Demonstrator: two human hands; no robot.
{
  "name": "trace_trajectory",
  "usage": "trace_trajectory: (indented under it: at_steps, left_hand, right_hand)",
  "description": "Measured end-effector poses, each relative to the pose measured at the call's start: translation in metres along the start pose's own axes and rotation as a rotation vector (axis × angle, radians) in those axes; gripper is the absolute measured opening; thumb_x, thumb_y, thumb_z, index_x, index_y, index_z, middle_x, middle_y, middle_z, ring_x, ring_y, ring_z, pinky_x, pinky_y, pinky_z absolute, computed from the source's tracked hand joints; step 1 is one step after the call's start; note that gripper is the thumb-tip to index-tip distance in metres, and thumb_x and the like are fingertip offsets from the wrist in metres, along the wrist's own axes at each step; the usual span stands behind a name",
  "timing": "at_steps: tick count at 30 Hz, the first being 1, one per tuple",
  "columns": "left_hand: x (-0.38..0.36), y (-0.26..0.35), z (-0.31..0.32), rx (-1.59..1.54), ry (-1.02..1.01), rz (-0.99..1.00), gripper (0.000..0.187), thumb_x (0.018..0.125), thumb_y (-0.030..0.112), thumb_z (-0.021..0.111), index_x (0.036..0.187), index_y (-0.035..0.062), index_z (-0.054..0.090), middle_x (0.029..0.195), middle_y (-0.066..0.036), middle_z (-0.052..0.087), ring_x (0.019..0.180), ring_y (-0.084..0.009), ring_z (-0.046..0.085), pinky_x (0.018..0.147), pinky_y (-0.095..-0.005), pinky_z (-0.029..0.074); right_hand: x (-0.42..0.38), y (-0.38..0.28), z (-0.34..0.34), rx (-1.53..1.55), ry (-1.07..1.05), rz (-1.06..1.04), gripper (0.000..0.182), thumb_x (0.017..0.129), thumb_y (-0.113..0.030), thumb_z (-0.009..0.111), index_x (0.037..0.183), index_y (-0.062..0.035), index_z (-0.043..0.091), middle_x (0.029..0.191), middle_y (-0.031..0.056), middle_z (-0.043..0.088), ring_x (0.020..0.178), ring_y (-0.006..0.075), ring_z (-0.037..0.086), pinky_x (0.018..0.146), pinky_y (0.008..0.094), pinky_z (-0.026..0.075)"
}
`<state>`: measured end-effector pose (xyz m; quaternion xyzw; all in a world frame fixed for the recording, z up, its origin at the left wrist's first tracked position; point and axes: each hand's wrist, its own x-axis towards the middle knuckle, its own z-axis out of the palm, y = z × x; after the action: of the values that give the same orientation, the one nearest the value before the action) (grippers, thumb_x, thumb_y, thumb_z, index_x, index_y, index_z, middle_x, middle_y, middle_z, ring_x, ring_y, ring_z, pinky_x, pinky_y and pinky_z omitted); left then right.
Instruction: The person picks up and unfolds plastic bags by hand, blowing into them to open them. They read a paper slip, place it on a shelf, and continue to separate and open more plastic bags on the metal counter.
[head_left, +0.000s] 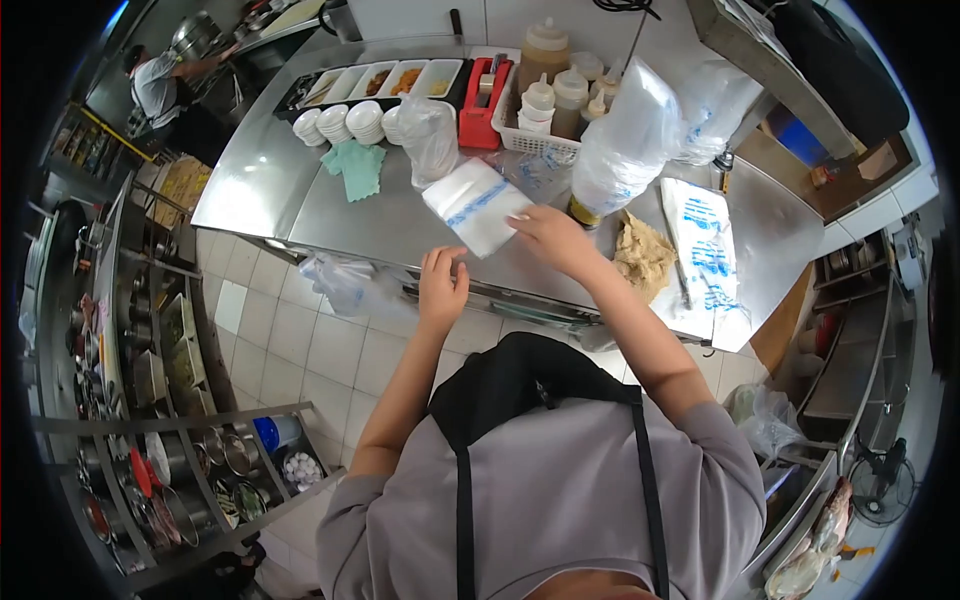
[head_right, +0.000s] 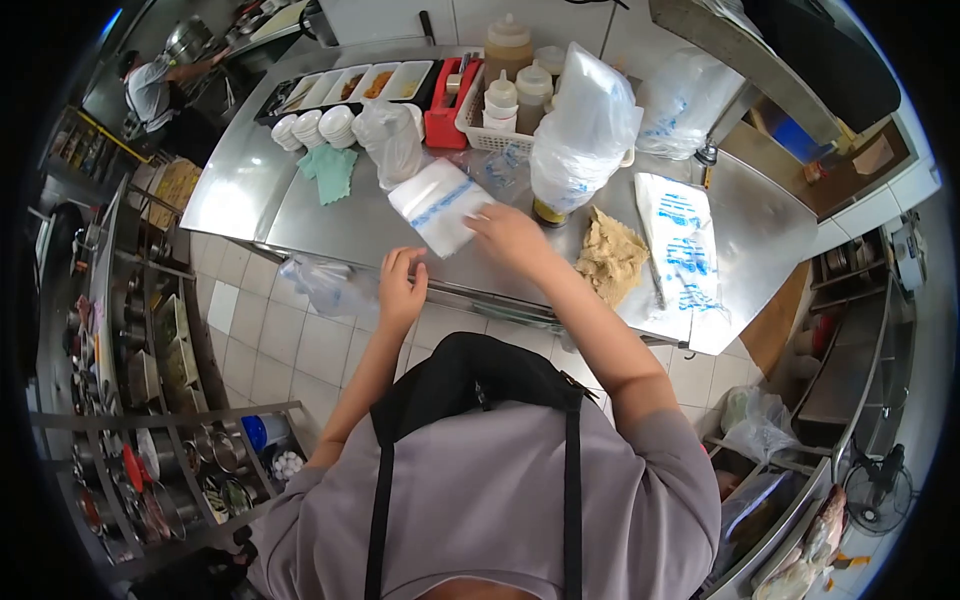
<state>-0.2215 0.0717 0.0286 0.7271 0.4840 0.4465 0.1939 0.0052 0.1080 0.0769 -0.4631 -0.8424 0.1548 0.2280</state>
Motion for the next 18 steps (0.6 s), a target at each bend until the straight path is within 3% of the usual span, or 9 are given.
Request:
trace_trajectory:
  at_steps: [2, 5, 8, 10, 11, 13, 14, 16, 18]
  left_hand:
    - [0.003, -0.001, 0.004, 0.055, 0.038, 0.043, 0.025, 0.077, 0.002, 0.055, 0.102, 0.0024, 0.055, 0.099, -0.013, 0.055, 0.092, -0.0307, 0.051, 0.080, -0.0375, 0.041]
    - [0.006, -0.003, 0.009, 0.064, 0.049, 0.074, 0.033, 0.076, 0.004, 0.056, 0.109, 0.0002, 0.051, 0.104, -0.016, 0.053, 0.097, -0.0336, 0.049, 0.084, -0.0399, 0.040]
    - [0.015, -0.001, 0.018, 0.154, 0.059, 0.061, 0.041, 0.076, 0.003, 0.056, 0.115, -0.0023, 0.046, 0.111, -0.021, 0.050, 0.102, -0.0371, 0.047, 0.089, -0.0420, 0.038]
    - [0.028, -0.013, 0.038, 0.172, 0.003, 0.028, 0.052, 0.078, 0.009, 0.058, 0.125, -0.0044, 0.039, 0.123, -0.025, 0.044, 0.115, -0.0415, 0.041, 0.097, -0.0412, 0.035]
    - [0.038, -0.017, 0.051, 0.237, -0.013, 0.078, 0.058, 0.081, 0.019, 0.057, 0.129, -0.0052, 0.035, 0.128, -0.026, 0.039, 0.121, -0.0421, 0.036, 0.101, -0.0437, 0.030]
    - [0.048, -0.021, 0.072, 0.304, -0.025, 0.135, 0.065, 0.083, 0.028, 0.056, 0.133, -0.0061, 0.030, 0.133, -0.027, 0.035, 0.127, -0.0427, 0.030, 0.105, -0.0462, 0.026]
    - [0.054, -0.022, 0.081, 0.438, -0.119, 0.150, 0.070, 0.085, 0.037, 0.051, 0.134, -0.0057, 0.028, 0.136, -0.027, 0.032, 0.129, -0.0428, 0.026, 0.106, -0.0487, 0.021]
    - [0.063, -0.022, 0.087, 0.568, -0.206, 0.173, 0.075, 0.087, 0.047, 0.046, 0.136, -0.0054, 0.026, 0.139, -0.028, 0.029, 0.131, -0.0429, 0.023, 0.107, -0.0512, 0.016]
    - [0.069, -0.019, 0.090, 0.582, -0.179, 0.090, 0.077, 0.088, 0.054, 0.040, 0.136, -0.0044, 0.027, 0.139, -0.027, 0.028, 0.132, -0.0421, 0.022, 0.105, -0.0560, 0.015]
  right_hand:
    - [0.038, 0.010, 0.037, 0.054, -0.011, -0.069, 0.039, 0.084, -0.020, 0.055, 0.121, -0.0091, 0.054, 0.124, 0.0135, 0.049, 0.121, 0.0305, 0.040, 0.101, 0.0432, 0.031]
    - [0.062, 0.027, 0.085, -0.198, 0.210, -0.158, 0.041, 0.086, -0.028, 0.054, 0.122, -0.0084, 0.053, 0.125, 0.0173, 0.049, 0.123, 0.0300, 0.041, 0.104, 0.0398, 0.029]
    - [0.072, 0.044, 0.108, -0.103, 0.205, -0.047, 0.044, 0.089, -0.034, 0.049, 0.123, -0.0057, 0.051, 0.128, 0.0197, 0.046, 0.128, 0.0324, 0.035, 0.107, 0.0365, 0.024]
    - [0.080, 0.073, 0.132, 0.277, 0.325, 0.165, 0.043, 0.092, -0.037, 0.046, 0.116, -0.0013, 0.054, 0.113, 0.0164, 0.056, 0.114, 0.0271, 0.048, 0.098, 0.0339, 0.034]
    - [0.077, 0.067, 0.121, 0.277, 0.319, 0.168, 0.043, 0.092, -0.037, 0.046, 0.116, -0.0013, 0.054, 0.113, 0.0164, 0.056, 0.114, 0.0271, 0.048, 0.098, 0.0339, 0.034]
    - [0.080, 0.037, 0.068, 1.045, 0.276, 0.563, 0.044, 0.094, -0.038, 0.045, 0.110, 0.0017, 0.056, 0.098, 0.0060, 0.059, 0.094, 0.0155, 0.053, 0.086, 0.0278, 0.040]
    - [0.081, 0.022, 0.049, 1.043, 0.279, 0.556, 0.044, 0.094, -0.038, 0.045, 0.110, 0.0017, 0.056, 0.098, 0.0060, 0.059, 0.094, 0.0155, 0.053, 0.086, 0.0278, 0.040]
    - [0.071, -0.005, 0.024, 0.839, 0.670, 0.375, 0.039, 0.095, -0.033, 0.043, 0.097, 0.0020, 0.060, 0.083, 0.0022, 0.057, 0.078, 0.0090, 0.047, 0.071, 0.0232, 0.040]
    - [0.061, -0.006, 0.007, 0.853, 0.707, 0.370, 0.039, 0.095, -0.034, 0.045, 0.097, 0.0024, 0.060, 0.087, 0.0033, 0.058, 0.081, 0.0093, 0.048, 0.073, 0.0228, 0.040]
